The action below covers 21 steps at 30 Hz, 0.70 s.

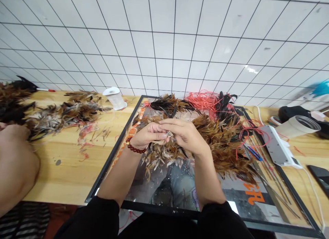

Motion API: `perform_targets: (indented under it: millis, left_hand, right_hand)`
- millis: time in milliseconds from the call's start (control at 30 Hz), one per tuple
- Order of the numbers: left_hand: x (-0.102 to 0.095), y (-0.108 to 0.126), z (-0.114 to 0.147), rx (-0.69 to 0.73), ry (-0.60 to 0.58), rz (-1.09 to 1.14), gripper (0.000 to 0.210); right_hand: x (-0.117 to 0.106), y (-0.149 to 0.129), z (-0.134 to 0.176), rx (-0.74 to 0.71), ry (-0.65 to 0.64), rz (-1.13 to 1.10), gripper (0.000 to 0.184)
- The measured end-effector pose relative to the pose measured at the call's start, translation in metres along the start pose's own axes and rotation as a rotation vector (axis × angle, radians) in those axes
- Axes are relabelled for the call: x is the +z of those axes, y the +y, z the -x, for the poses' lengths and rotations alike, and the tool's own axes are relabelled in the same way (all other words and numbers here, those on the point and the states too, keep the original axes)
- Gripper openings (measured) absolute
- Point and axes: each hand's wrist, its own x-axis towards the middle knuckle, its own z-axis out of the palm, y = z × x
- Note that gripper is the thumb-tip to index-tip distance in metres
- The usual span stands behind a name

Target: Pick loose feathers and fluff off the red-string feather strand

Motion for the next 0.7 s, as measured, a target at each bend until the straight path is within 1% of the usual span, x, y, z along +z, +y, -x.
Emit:
perform_targets:
  millis: [67,100,133,167,233,267,300,333,400,533,600,700]
  left_hand:
    - [-0.002,-0.001,-0.001,-0.005,0.039,0.110,0.040]
    - [-0.002,-0.003,-0.002,0.021,0.096,0.168,0.039]
    - [-0.003,-0.004,-0.004,0.064,0.181,0.211,0.038]
    - [-0.003,-0.007,-0.007,0.122,0.292,0.227,0.036]
    - [-0.002,-0.012,-0.013,0.248,0.532,0.176,0.032]
    - [-0.001,-0.014,-0.016,0.301,0.632,0.132,0.029]
    - [0.000,-0.016,-0.019,0.343,0.706,0.102,0.027]
    - [0.002,-0.018,-0.021,0.370,0.750,0.097,0.025]
    - [0.006,-0.019,-0.024,0.378,0.756,0.177,0.022]
    - [0.014,-0.014,-0.027,0.338,0.675,0.490,0.019]
    - [0.015,-0.010,-0.027,0.345,0.683,0.585,0.020]
    - [0.014,-0.006,-0.027,0.346,0.712,0.615,0.021]
  right_hand:
    - [0.001,0.002,0.000,0.060,0.042,0.052,0.035]
    - [0.000,0.002,0.000,0.108,0.079,0.086,0.027]
    - [0.000,0.002,0.000,0.158,0.114,0.115,0.021]
    - [-0.001,0.002,0.000,0.204,0.137,0.131,0.017]
    - [-0.001,0.001,0.000,0.275,0.164,0.120,0.015]
    - [0.000,0.000,-0.001,0.301,0.170,0.094,0.015]
    - [0.001,-0.001,-0.002,0.320,0.170,0.061,0.015]
    - [0.003,-0.002,-0.003,0.337,0.168,0.027,0.015]
    - [0.008,-0.005,-0.006,0.364,0.146,-0.035,0.016]
    - [0.017,-0.007,-0.009,0.436,0.102,-0.122,0.020]
    - [0.018,-0.003,-0.007,0.478,0.158,-0.083,0.018]
    - [0.016,0.004,-0.003,0.518,0.278,0.026,0.016]
